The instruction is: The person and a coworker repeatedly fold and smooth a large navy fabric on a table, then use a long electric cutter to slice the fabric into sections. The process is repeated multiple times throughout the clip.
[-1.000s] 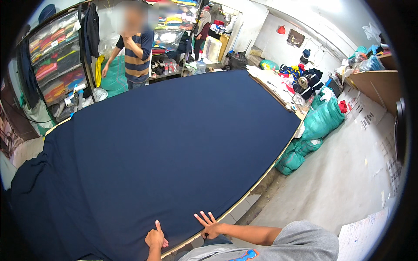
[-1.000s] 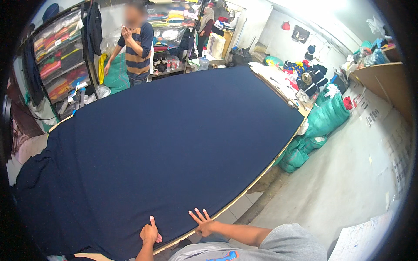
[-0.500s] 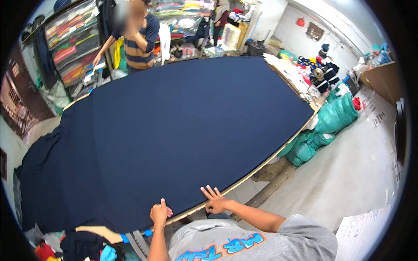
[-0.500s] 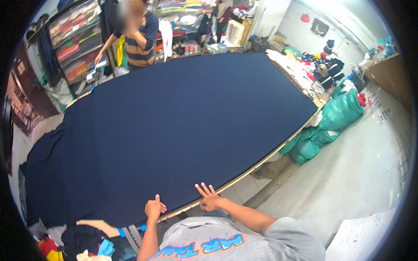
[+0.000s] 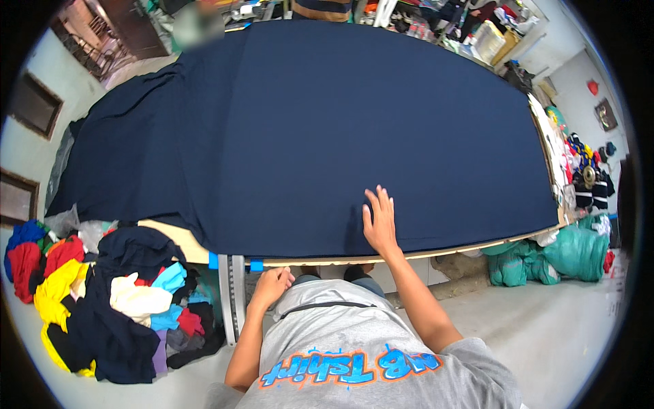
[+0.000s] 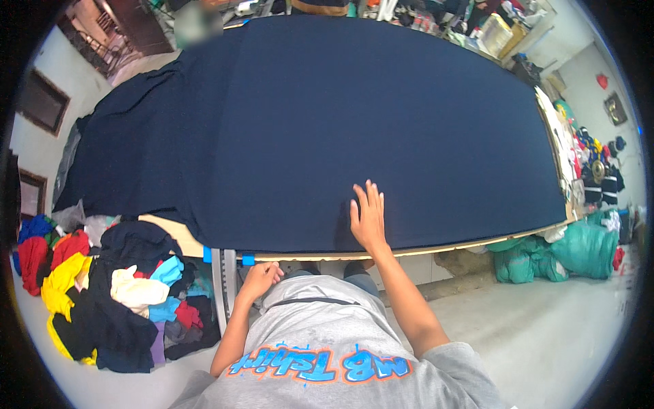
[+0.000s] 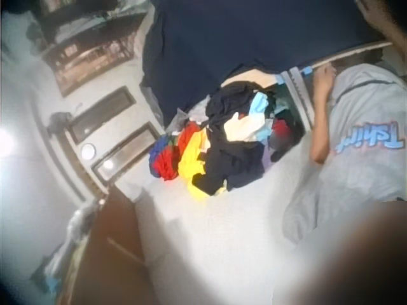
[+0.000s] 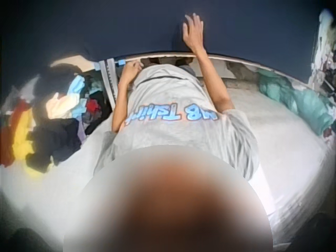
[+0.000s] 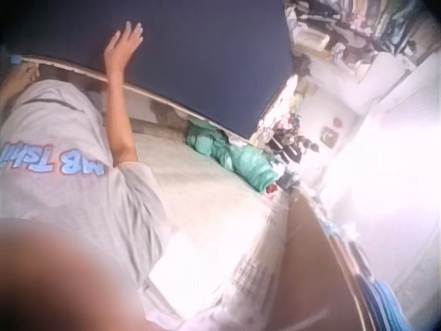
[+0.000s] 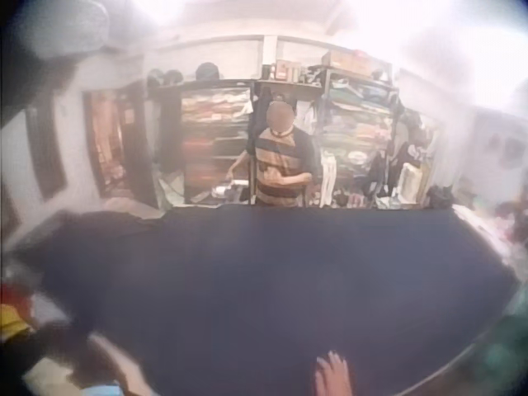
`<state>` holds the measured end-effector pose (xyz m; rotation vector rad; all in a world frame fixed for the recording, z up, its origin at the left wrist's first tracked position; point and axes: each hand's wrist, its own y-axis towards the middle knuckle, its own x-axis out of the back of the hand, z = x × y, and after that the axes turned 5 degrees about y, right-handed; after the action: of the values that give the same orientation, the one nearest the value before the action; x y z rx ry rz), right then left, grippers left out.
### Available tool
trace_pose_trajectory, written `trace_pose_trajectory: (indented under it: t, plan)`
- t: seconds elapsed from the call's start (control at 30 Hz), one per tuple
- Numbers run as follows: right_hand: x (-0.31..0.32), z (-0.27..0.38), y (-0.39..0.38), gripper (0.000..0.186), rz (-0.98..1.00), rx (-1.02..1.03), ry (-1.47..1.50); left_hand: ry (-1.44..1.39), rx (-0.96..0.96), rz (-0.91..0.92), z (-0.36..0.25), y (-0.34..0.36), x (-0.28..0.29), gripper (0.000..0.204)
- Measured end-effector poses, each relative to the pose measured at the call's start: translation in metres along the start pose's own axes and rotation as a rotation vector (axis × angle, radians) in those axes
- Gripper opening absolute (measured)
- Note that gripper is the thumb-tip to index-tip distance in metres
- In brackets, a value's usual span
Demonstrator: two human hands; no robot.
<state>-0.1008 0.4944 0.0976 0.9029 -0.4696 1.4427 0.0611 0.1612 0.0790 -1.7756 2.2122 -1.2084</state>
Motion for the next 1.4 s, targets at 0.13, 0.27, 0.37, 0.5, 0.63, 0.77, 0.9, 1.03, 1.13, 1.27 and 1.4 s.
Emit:
trace_pose_trajectory:
  t: [0.13,0.27,0.37,0.5,0.63,0.77,0.9,1.03,1.13,1.27,1.4]
  plan:
    - [-0.070,0.001,0.026,0.060,0.142,0.049,-0.160,-0.142,-0.120,-0.326,-0.024,-0.016,0.021,0.036]
    - [-0.115,0.058,-0.007,0.062,0.406,0.327,-0.198,-0.272,-0.094,-0.622,-0.034,-0.020,0.039,0.023]
    - [-0.127,0.090,-0.047,0.062,0.607,0.627,-0.036,-0.411,-0.208,-0.753,-0.018,-0.010,0.048,0.028]
    - [-0.123,0.092,-0.058,0.052,0.810,0.876,0.252,-0.518,-0.226,-0.810,-0.022,0.000,0.061,0.040]
    - [-0.093,0.079,-0.041,0.044,0.692,0.711,0.248,-0.610,-0.299,-0.853,-0.026,0.019,0.072,0.055]
    - [-0.061,0.044,-0.019,0.041,0.483,0.482,0.161,-0.710,-0.252,-0.893,-0.037,0.039,0.078,0.066]
    - [-0.055,0.005,-0.007,0.044,0.304,0.348,-0.017,-0.561,-0.123,-0.897,-0.037,0.054,0.080,0.083]
    - [-0.061,-0.011,-0.010,0.058,0.388,0.244,-0.167,-0.677,-0.024,-0.947,-0.030,0.050,0.075,0.090]
    - [-0.069,-0.012,-0.014,0.059,0.376,0.246,-0.239,-1.063,0.104,-1.047,-0.015,0.014,0.054,0.091]
    - [-0.066,-0.008,-0.012,0.060,0.395,0.228,-0.249,-1.186,0.227,-0.942,0.030,-0.086,0.036,0.092]
    - [-0.063,-0.002,-0.011,0.059,0.396,0.232,-0.276,-1.235,0.366,-0.888,0.042,-0.128,0.047,0.102]
